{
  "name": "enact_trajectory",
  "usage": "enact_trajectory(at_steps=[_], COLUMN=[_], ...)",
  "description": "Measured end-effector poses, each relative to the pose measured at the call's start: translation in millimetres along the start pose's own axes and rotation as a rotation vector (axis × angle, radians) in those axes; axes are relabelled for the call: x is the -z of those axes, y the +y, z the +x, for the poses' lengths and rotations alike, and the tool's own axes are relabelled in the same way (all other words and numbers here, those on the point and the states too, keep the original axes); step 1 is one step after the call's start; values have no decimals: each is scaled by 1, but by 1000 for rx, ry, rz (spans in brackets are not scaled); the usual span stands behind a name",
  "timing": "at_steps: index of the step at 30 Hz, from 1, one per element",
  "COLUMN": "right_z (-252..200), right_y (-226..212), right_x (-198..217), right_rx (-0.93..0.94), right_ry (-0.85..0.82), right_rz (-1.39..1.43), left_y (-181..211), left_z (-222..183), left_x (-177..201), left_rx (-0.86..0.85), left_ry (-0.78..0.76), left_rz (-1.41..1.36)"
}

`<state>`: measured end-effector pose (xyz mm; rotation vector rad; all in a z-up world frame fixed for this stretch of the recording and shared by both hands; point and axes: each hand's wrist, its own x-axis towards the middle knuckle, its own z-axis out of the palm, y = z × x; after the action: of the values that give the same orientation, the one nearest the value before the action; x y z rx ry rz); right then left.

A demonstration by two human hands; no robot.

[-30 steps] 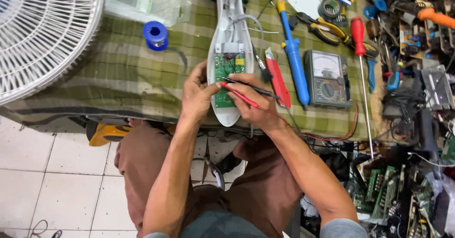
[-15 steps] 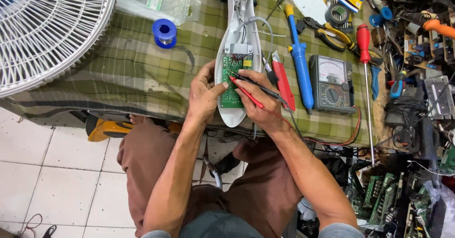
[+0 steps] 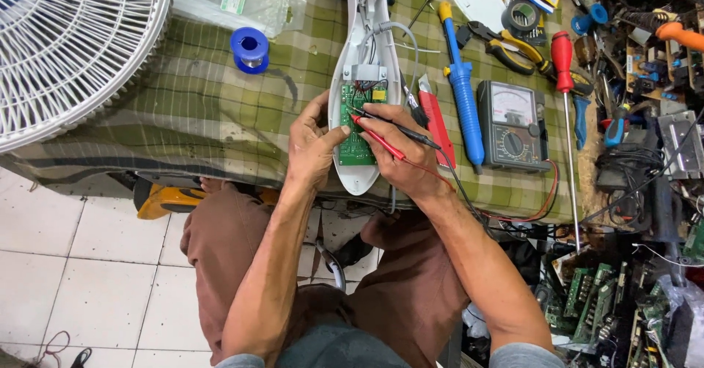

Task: Testing a circuit board with a multimeter to diagnose or verify repairs.

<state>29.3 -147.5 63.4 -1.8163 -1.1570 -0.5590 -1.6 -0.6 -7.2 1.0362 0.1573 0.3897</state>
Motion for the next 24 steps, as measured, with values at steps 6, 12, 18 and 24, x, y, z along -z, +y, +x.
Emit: enact_trajectory(at_steps=[6, 12, 18, 24], right_z=[0, 3, 8, -3], right_y=[-2, -4, -12, 3], right_x=[2, 3, 7, 4], right_rx=[-44, -17, -41, -56], right_ry=[-9, 1, 39, 15], right_rz=[5, -7, -8, 7], left_y=[-1, -15, 10, 7], left_z=[0, 6, -2, -1], left_x=[-2, 7, 1, 1], left_rx=[34, 41, 87, 92], left_ry=[17, -9, -5, -28], left_rz=[-30, -28, -31, -10])
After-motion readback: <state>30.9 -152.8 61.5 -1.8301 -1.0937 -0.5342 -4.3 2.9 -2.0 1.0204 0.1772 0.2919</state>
